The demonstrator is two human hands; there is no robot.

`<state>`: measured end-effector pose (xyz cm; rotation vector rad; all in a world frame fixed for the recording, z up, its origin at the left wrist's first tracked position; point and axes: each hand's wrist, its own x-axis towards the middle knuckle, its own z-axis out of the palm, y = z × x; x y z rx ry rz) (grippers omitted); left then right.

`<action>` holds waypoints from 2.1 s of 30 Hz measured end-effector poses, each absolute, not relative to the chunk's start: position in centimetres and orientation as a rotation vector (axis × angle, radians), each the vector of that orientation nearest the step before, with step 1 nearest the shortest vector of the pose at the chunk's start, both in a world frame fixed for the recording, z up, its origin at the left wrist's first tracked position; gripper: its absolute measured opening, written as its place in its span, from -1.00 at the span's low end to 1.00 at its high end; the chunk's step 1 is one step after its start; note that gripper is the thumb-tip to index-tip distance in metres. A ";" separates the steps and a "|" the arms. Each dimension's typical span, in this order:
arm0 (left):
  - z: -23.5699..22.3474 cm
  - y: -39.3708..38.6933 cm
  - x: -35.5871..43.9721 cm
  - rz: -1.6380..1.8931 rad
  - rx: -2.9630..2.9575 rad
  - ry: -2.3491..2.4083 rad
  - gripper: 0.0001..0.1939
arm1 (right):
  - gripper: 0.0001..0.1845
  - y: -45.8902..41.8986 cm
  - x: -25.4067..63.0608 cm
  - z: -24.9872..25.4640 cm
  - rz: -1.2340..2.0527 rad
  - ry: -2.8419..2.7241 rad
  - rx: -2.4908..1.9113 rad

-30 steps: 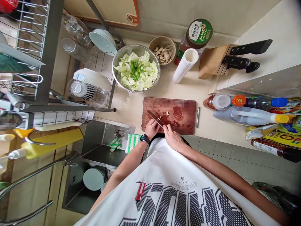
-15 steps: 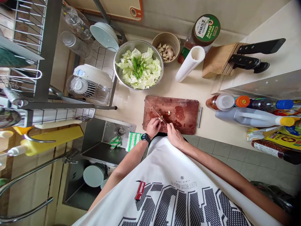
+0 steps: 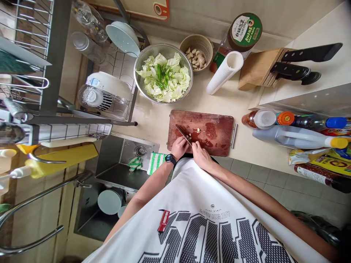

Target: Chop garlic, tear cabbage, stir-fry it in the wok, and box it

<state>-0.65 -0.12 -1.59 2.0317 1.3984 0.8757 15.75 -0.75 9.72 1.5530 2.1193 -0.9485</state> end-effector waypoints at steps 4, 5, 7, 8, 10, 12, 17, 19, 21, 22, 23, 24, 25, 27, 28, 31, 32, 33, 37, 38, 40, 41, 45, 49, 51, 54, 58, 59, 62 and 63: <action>-1.3 -0.3 -0.7 0.871 2.018 1.401 -0.85 | -0.46 -1.3 16.4 9.9 -0.942 2.126 1.565; -1.3 -0.3 -0.8 0.861 2.016 1.409 -0.85 | -0.46 -1.5 16.4 10.3 -0.934 2.131 1.553; -1.4 -0.4 -0.9 0.851 2.016 1.422 -0.86 | -0.47 -1.6 16.2 11.2 -0.923 2.145 1.525; -1.4 -0.4 -0.9 0.849 2.014 1.423 -0.86 | -0.48 -1.6 16.0 11.6 -0.918 2.150 1.516; -1.7 -0.4 -1.0 0.844 2.003 1.419 -0.84 | -0.50 -1.4 15.5 12.0 -0.907 2.144 1.512; -1.9 -0.4 -1.0 0.828 1.995 1.426 -0.81 | -0.53 -1.1 15.1 11.9 -0.901 2.118 1.519; -1.8 -0.4 -0.8 0.839 2.016 1.453 -0.81 | -0.57 -0.8 15.3 9.9 -0.947 2.096 1.531; -1.6 -0.4 -0.7 0.876 2.013 1.442 -0.81 | -0.52 -1.2 15.8 9.4 -0.955 2.125 1.552; -1.4 -0.5 -0.8 0.910 2.006 1.427 -0.82 | -0.45 -1.6 16.1 9.6 -0.941 2.159 1.552; -1.3 -0.6 -0.8 0.918 2.005 1.420 -0.82 | -0.43 -1.8 16.2 9.9 -0.928 2.176 1.541; -1.3 -0.6 -0.9 0.920 2.009 1.416 -0.82 | -0.41 -2.0 16.2 10.2 -0.913 2.188 1.523; -1.4 -0.7 -0.9 0.916 2.017 1.414 -0.82 | -0.40 -2.0 16.1 10.7 -0.898 2.193 1.503; -1.5 -0.7 -1.0 0.911 2.025 1.417 -0.82 | -0.40 -2.0 15.9 11.1 -0.886 2.193 1.483; -1.8 -0.8 -1.1 0.891 2.034 1.432 -0.80 | -0.41 -1.9 15.3 11.8 -0.865 2.177 1.452; -1.9 -0.8 -1.1 0.878 2.032 1.438 -0.80 | -0.42 -1.8 15.1 12.0 -0.853 2.165 1.444; -2.4 -0.8 -1.2 0.842 2.014 1.439 -0.78 | -0.44 -1.4 14.3 11.8 -0.829 2.133 1.447; -2.5 -0.9 -1.2 0.838 2.008 1.439 -0.77 | -0.46 -1.3 14.2 11.5 -0.827 2.122 1.452; -2.6 -0.9 -1.2 0.839 2.005 1.442 -0.77 | -0.47 -1.2 14.1 11.2 -0.829 2.116 1.457; -2.4 -0.8 -1.1 0.854 2.016 1.470 -0.79 | -0.51 -1.4 14.8 9.5 -0.874 2.161 1.487; -2.2 -0.8 -1.0 0.860 2.017 1.469 -0.80 | -0.51 -1.5 15.1 9.2 -0.891 2.181 1.504; -1.9 -0.8 -0.8 0.880 2.016 1.449 -0.81 | -0.49 -1.8 15.8 9.0 -0.912 2.204 1.543; -1.8 -0.9 -0.8 0.886 2.019 1.437 -0.81 | -0.48 -1.9 16.0 9.0 -0.913 2.208 1.559; -1.7 -1.2 -0.7 0.855 2.043 1.430 -0.82 | -0.45 -2.2 16.1 10.1 -0.899 2.209 1.536; -2.0 -1.4 -1.0 0.857 2.014 1.421 -0.81 | -0.45 -2.2 15.3 11.0 -0.880 2.188 1.498; -2.2 -1.4 -1.1 0.847 2.003 1.409 -0.79 | -0.45 -2.1 15.0 10.9 -0.862 2.172 1.497; -2.2 -1.3 -1.1 0.793 2.004 1.431 -0.76 | -0.48 -1.8 14.8 10.0 -0.865 2.156 1.493; -1.9 -1.1 -0.7 0.800 2.007 1.449 -0.84 | -0.54 -1.6 15.3 8.8 -0.933 2.181 1.552; -1.7 -1.1 -0.6 0.824 2.003 1.456 -0.85 | -0.55 -1.6 15.6 8.7 -0.958 2.198 1.579; -1.2 -1.0 -0.3 0.905 1.951 1.519 -0.83 | -0.57 -1.9 17.1 8.5 -1.040 2.276 1.685; -1.1 -1.1 -0.3 0.918 1.929 1.544 -0.83 | -0.58 -2.0 17.6 8.5 -1.059 2.309 1.734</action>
